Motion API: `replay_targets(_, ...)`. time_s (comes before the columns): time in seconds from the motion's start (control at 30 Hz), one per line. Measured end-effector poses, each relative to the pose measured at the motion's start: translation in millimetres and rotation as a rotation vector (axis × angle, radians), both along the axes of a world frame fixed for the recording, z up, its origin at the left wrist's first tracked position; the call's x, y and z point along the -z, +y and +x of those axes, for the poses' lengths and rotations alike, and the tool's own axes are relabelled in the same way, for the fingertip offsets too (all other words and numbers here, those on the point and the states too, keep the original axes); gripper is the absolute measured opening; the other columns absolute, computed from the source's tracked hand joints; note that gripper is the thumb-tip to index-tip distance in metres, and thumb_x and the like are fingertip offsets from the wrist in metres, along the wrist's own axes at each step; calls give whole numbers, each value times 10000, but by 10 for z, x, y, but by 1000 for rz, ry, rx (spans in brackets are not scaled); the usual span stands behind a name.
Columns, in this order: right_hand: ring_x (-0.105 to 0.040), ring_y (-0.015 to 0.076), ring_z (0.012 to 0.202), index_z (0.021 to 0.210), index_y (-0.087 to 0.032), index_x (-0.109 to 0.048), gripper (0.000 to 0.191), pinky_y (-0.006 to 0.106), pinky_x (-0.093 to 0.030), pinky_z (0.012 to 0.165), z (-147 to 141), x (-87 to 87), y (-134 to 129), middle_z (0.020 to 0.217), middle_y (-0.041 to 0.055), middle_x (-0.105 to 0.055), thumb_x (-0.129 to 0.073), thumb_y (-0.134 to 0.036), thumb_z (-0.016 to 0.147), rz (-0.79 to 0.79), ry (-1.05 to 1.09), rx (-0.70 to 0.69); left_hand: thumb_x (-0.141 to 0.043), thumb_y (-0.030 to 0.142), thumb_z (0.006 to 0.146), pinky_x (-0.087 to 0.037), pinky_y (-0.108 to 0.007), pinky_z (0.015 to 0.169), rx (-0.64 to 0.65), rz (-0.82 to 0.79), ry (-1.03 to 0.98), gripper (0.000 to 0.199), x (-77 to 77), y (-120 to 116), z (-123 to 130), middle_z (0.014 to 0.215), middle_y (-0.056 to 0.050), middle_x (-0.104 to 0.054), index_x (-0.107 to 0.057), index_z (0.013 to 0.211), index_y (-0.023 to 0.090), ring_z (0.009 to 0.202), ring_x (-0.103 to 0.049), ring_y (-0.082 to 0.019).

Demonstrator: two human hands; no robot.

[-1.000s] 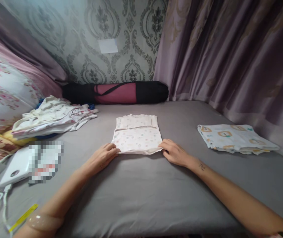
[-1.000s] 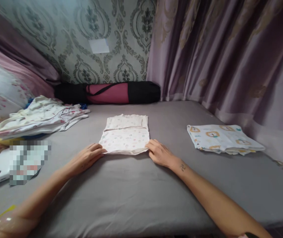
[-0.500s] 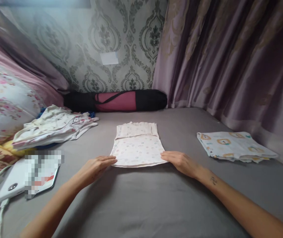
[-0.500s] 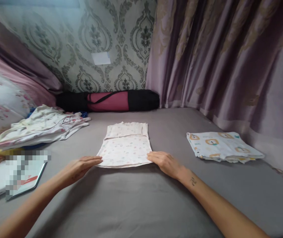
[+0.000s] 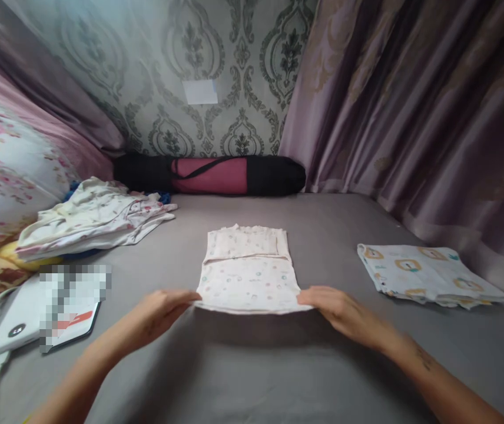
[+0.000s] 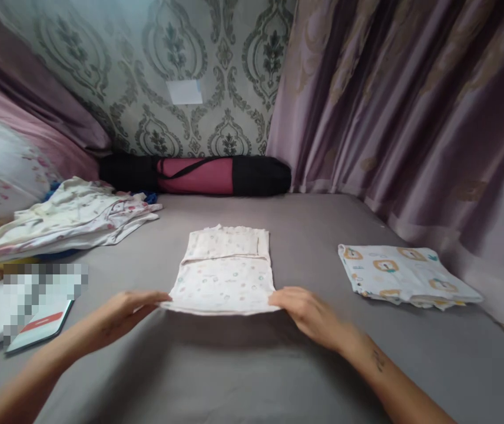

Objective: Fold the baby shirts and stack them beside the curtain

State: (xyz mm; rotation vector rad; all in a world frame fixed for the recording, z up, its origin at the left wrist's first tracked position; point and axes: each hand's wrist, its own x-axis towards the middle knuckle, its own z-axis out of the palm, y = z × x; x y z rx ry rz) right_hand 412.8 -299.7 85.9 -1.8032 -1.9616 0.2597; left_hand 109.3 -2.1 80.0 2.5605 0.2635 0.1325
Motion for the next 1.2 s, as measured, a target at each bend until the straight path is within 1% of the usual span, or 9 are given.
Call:
replay_targets(0.07, -655, 157, 1044, 1167, -227, -657, 335, 269, -508, 909, 103, -7, 133, 1133, 49, -706, -396, -152, 970, -53, 109, 57, -452, 386, 932, -495, -214, 662, -137, -103, -8, 309, 20, 79, 143, 856, -14, -726, -674, 1067, 219, 714, -652, -149)
replay_targets(0.13, -658, 159, 1009, 1148, -225, -660, 321, 260, -499, 877, 242, 11, 310, 1101, 42, -709, -393, -190, 973, -55, 168, 140, -492, 444, 892, -461, -207, 619, -262, -214, -71, 329, 53, 175, 340, 771, -8, -686, -683, 967, 186, 685, -605, -144)
replay_targets(0.27, -655, 181, 975, 1097, -210, -677, 300, 267, -468, 858, 525, 104, 731, 1048, 49, -719, -419, -207, 944, 48, 110, 313, -550, 451, 791, -399, -207, 557, -524, -384, -246, 323, 185, 371, 800, 651, 9, -592, -649, 838, 147, 620, -531, -134)
replay_targets(0.4, -666, 188, 880, 1067, -194, -689, 275, 253, -455, 792, 702, 219, 1167, 965, 59, -734, -477, -185, 891, 61, 23, 531, -487, 351, 770, -311, -214, 512, -717, -253, -306, 216, 358, 559, 1235, 571, 31, -482, -566, 691, 166, 567, -450, -125)
replay_targets(0.5, -668, 185, 853, 1040, -162, -690, 253, 233, -452, 748, 752, 298, 1441, 937, 72, -737, -496, -184, 879, 22, 59, 749, -439, 269, 793, -317, -236, 546, -811, -101, -229, 183, 441, 656, 1478, 591, 10, -505, -532, 662, 181, 598, -472, -146)
replay_targets(0.63, -667, 202, 930, 1036, -133, -682, 260, 232, -454, 771, 736, 376, 1661, 1007, 108, -729, -469, -210, 909, -90, 122, 970, -412, 191, 849, -370, -262, 646, -841, 54, -118, 176, 491, 667, 1657, 745, -53, -619, -558, 752, 187, 742, -567, -190)
replay_targets(0.8, -655, 246, 1004, 1160, -125, -590, 329, 281, -459, 805, 627, 425, 1737, 1062, 153, -700, -347, -256, 981, -160, 112, 1081, -363, 206, 934, -408, -282, 705, -829, 134, -106, 206, 505, 588, 1738, 931, -112, -667, -567, 955, 183, 861, -610, -218)
replay_targets(0.97, -661, 260, 998, 1247, -148, -470, 349, 340, -456, 834, 529, 457, 1741, 1093, 171, -674, -238, -283, 1025, -173, 1, 1060, -314, 210, 965, -439, -304, 748, -811, 236, -67, 229, 510, 535, 1756, 1055, -140, -655, -512, 1070, 165, 934, -625, -236)
replay_targets(1.2, -665, 291, 1015, 1202, -108, -476, 329, 388, -463, 858, 542, 526, 1771, 1064, 217, -674, -243, -253, 1022, -251, -63, 1065, -299, 125, 942, -459, -335, 776, -774, 290, 84, 231, 522, 522, 1761, 1054, -193, -642, -466, 1099, 95, 949, -662, -288)
